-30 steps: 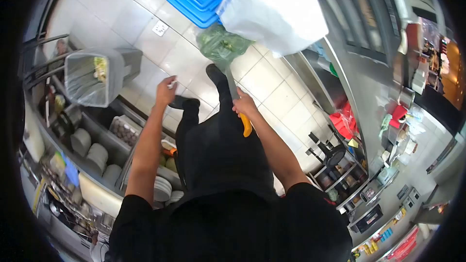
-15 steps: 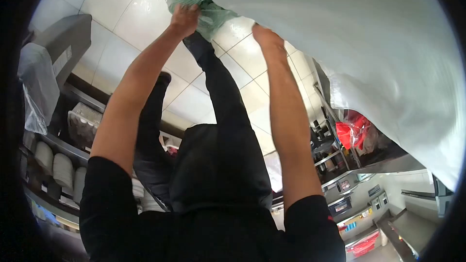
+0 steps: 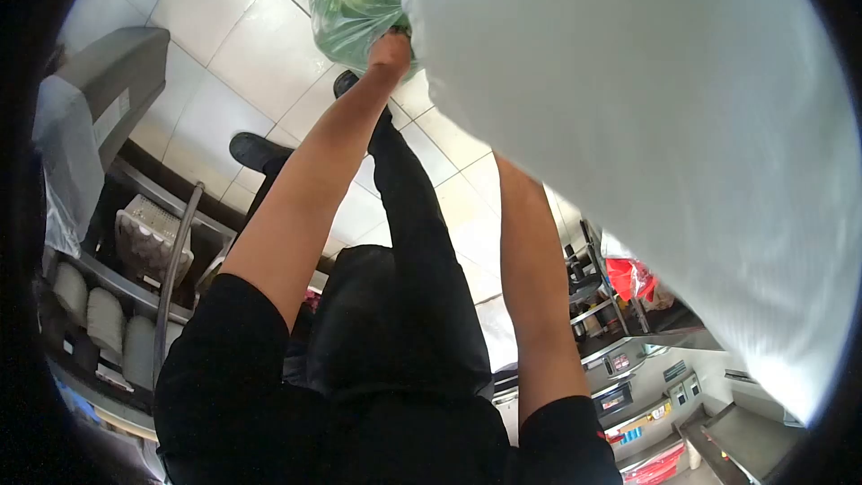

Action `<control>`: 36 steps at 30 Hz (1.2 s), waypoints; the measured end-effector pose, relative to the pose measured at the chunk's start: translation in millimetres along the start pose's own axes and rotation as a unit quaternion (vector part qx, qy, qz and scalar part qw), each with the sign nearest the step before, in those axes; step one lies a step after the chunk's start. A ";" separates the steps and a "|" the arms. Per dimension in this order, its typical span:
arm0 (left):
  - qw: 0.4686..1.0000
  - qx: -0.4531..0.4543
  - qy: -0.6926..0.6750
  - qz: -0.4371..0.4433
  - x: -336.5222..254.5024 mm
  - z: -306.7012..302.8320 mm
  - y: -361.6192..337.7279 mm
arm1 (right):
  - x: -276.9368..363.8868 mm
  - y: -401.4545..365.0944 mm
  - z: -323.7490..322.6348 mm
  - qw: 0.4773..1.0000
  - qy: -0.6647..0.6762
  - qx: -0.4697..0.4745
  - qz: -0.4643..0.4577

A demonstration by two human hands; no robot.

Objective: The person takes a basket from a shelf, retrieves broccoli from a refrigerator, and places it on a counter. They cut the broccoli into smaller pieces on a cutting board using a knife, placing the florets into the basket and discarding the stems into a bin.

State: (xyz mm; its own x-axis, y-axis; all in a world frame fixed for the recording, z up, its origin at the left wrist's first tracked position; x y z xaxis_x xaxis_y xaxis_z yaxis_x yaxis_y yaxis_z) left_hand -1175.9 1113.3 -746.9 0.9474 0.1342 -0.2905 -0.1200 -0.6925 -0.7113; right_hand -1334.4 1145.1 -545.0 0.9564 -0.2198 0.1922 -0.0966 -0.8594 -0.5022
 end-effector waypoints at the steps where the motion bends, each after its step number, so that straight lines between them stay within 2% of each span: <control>1: 0.998 -0.038 -0.012 -0.055 3.7 5.6 0.3 | -3.3 0.7 0.9 1.000 -0.019 -0.002 -0.011; 4: 0.995 -0.003 -0.041 -0.086 3.9 9.1 -8.3 | 0.1 0.8 -1.7 1.000 0.003 0.008 0.006; 5: 0.991 -0.019 -0.071 -0.111 3.4 -0.9 -12.9 | 4.4 3.7 -3.2 1.000 0.009 0.019 0.018; 8: 0.967 -0.149 -0.177 -0.109 5.8 -42.5 -13.0 | 14.1 2.2 -7.0 0.999 0.008 0.038 0.032; 9: 0.970 -0.100 -0.198 -0.096 6.4 -63.3 -11.2 | 16.4 2.0 -5.2 0.999 0.000 0.036 0.022; 11: 0.968 -0.213 -0.107 -0.076 3.8 -70.3 -6.2 | 14.9 -2.0 4.3 1.000 -0.005 0.018 0.003; 13: 0.957 -0.278 -0.059 -0.063 -0.7 -83.1 10.7 | 13.0 1.7 11.5 0.999 -0.041 -0.010 -0.008; 14: 0.956 -0.280 -0.057 -0.061 -1.3 -87.5 20.0 | 11.5 0.3 15.3 0.998 -0.060 -0.022 -0.011; 17: 0.951 -0.230 -0.203 -0.043 13.4 -47.3 91.0 | 13.5 -6.8 24.8 0.992 -0.115 -0.050 -0.025; 18: 0.951 -0.222 -0.215 -0.028 14.8 -47.4 91.6 | 17.2 -8.6 22.6 0.992 -0.113 -0.049 -0.029; 19: 0.950 -0.213 -0.228 -0.013 12.9 -63.4 81.2 | 20.7 -10.5 20.6 0.992 -0.110 -0.049 -0.032; 21: 0.962 -0.236 -0.132 0.035 4.9 -98.3 37.0 | 22.3 -14.5 17.8 0.995 -0.094 -0.038 -0.027; 24: 0.959 -0.222 -0.157 0.083 8.1 -83.6 7.3 | 35.5 -37.0 6.0 0.999 -0.046 0.001 0.017; 26: 0.962 -0.212 -0.121 0.122 6.2 -80.4 -36.8 | 53.2 -60.3 -11.7 0.992 0.012 0.074 0.097; 27: 0.954 -0.226 -0.121 0.154 7.2 -77.2 -59.5 | 56.3 -75.4 -15.1 0.996 0.022 0.041 0.076; 29: 0.927 -0.223 -0.228 0.196 8.9 -86.6 -111.9 | 60.9 -109.8 -28.3 0.995 0.042 0.015 0.085; 31: 0.913 -0.195 -0.323 0.154 14.4 -110.0 -168.2 | 66.7 -143.0 -47.3 0.993 0.059 -0.007 0.099; 32: 0.903 -0.215 -0.349 0.126 24.0 -124.2 -193.1 | 69.3 -158.1 -58.6 0.994 0.067 -0.021 0.086; 33: 0.884 -0.170 -0.429 0.081 42.8 -132.3 -204.0 | 72.1 -173.3 -70.1 0.994 0.075 -0.035 0.072; 34: 0.851 -0.132 -0.508 0.033 61.7 -140.4 -216.1 | 75.4 -189.0 -82.1 0.994 0.083 -0.049 0.058; 35: 0.779 -0.028 -0.625 -0.033 93.4 -133.8 -225.7 | 81.5 -199.2 -95.5 0.994 0.093 -0.044 0.039; 36: 0.713 0.024 -0.697 -0.071 117.9 -148.8 -246.1 | 88.6 -206.5 -105.9 0.994 0.105 -0.041 0.007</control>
State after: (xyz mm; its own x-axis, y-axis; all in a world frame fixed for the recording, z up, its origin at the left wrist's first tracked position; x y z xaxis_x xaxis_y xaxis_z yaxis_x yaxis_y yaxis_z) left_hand -990.5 1194.0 -510.9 -0.2617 0.7976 -0.5434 -0.0929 -0.5812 -0.8084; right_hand -1258.9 1254.2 -335.0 0.8774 -0.3156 0.3613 -0.1397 -0.8885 -0.4371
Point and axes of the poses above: each hand's wrist, its own y-axis towards the middle knuckle, its own z-axis out of the palm, x = y × z, the point moved 4 cm from there along y, towards the middle knuckle, and after that the axes turned 12 degrees about -z, right-handed, at the moved point
